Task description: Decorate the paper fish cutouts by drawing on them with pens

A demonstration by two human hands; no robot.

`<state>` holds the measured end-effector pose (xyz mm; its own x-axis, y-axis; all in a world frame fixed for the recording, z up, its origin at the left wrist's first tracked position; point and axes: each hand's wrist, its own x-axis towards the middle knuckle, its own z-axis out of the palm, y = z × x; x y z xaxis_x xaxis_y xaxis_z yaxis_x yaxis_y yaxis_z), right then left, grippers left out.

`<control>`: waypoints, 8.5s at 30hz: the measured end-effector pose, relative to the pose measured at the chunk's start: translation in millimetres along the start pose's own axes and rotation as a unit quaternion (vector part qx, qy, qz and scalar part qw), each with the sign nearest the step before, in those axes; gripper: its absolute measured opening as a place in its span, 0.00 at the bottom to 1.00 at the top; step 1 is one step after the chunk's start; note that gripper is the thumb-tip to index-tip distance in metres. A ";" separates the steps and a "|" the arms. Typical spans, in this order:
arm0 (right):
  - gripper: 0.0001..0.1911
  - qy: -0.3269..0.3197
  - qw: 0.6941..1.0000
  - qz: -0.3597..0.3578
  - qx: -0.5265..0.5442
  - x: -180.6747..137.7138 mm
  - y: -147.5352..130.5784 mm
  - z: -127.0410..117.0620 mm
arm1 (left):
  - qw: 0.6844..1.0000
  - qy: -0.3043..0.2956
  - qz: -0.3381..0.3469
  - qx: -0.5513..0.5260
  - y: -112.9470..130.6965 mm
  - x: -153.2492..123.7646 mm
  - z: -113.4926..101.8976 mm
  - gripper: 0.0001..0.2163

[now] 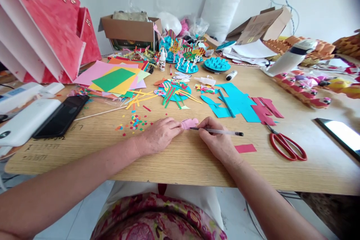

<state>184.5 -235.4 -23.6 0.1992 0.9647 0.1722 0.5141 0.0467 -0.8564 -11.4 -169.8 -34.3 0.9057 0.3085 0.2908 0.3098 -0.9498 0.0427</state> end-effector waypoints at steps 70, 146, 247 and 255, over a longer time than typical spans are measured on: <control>0.01 -0.005 1.000 -0.005 0.001 -0.1 -2.3 2.5 | 1.000 -0.009 -0.003 -0.006 0.3 0.4 -0.3 0.15; 0.02 0.021 0.996 0.043 0.079 8.1 -11.6 5.7 | 1.000 0.012 0.008 0.006 -0.8 -0.6 2.3 0.14; 0.02 0.015 0.999 0.014 0.040 11.1 -3.7 11.2 | 1.000 0.010 0.011 -0.003 -0.8 0.1 2.0 0.16; 0.02 0.028 0.999 0.012 0.032 11.7 -2.5 11.1 | 1.000 0.003 0.004 -0.012 0.0 0.4 0.2 0.18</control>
<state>176.3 -221.4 -24.8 0.2578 0.9498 0.1771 0.4546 0.0425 -0.8897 -11.0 -169.6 -34.4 0.9062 0.3006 0.2973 0.2953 -0.9533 0.0637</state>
